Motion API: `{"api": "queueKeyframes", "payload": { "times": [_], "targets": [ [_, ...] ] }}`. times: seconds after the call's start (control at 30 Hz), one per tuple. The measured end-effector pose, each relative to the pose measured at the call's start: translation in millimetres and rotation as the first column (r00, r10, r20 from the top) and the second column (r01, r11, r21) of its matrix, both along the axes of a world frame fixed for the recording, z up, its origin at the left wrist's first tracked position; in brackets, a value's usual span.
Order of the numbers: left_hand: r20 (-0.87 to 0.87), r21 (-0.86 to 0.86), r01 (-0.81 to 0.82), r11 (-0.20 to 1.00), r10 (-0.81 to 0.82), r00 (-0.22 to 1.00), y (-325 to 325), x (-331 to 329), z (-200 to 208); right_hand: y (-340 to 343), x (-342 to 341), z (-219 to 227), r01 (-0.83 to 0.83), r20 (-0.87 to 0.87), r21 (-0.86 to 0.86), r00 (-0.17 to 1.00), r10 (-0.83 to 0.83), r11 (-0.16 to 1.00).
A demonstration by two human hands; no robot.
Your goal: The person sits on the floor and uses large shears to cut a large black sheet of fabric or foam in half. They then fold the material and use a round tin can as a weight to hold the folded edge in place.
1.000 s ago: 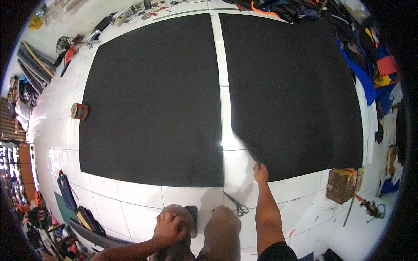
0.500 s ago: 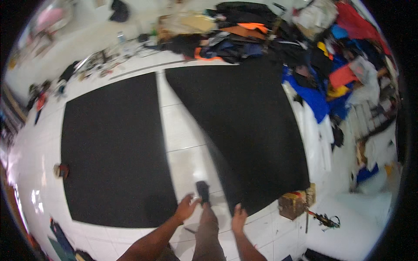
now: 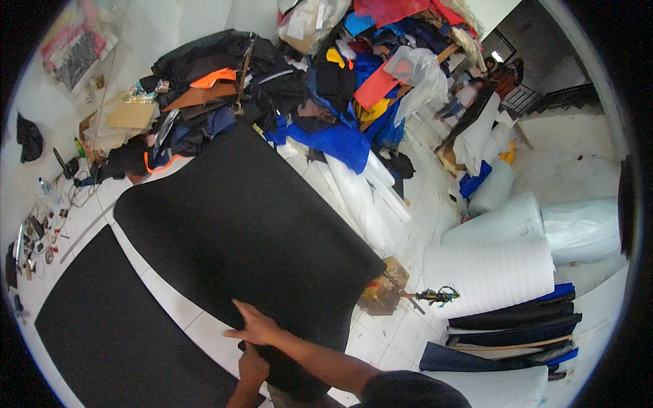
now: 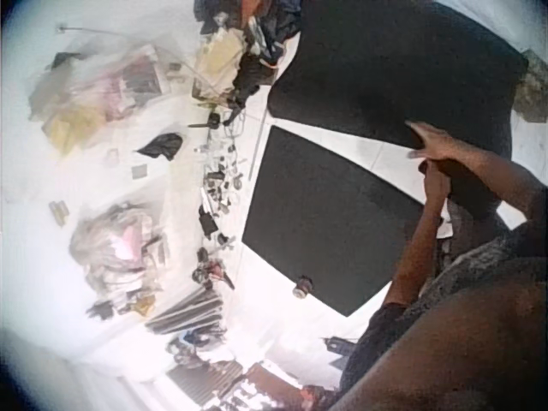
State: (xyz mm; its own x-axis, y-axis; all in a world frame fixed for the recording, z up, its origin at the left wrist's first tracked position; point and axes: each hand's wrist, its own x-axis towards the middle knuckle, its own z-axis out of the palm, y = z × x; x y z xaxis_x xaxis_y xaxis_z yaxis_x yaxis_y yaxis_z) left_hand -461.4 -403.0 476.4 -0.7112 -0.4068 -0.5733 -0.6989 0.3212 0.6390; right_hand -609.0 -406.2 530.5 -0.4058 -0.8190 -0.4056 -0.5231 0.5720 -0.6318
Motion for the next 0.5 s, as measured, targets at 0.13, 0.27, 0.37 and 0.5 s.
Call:
{"api": "queueKeyframes", "payload": {
  "times": [0.13, 0.27, 0.37, 0.5],
  "targets": [
    [-0.17, 0.02, 0.003, 1.0, 0.0, 0.985, 0.2, 20.4, 27.5, -97.1, 15.6, -5.5, -0.26, -0.108, 0.418, 0.937, 0.332, 0.87],
    [-0.314, 0.305, -0.274, 0.912, 0.368, 0.875, -30.5, 122.9, 41.0, -124.1, 54.1, -28.2, -0.033, -0.116, 0.231, 0.991, 0.062, 0.972],
    [-0.13, 0.473, -0.621, 0.625, 0.747, 0.652, -22.3, 273.3, 16.2, -102.8, 57.8, -61.6, -0.029, -0.296, 0.2, 0.951, 0.089, 0.979],
    [-0.035, 0.055, -0.956, 0.286, 0.958, 0.285, 45.9, 534.6, -34.2, -48.4, 44.4, -44.2, -0.01, -0.264, 0.226, 0.962, 0.072, 0.974]
  ]
}}
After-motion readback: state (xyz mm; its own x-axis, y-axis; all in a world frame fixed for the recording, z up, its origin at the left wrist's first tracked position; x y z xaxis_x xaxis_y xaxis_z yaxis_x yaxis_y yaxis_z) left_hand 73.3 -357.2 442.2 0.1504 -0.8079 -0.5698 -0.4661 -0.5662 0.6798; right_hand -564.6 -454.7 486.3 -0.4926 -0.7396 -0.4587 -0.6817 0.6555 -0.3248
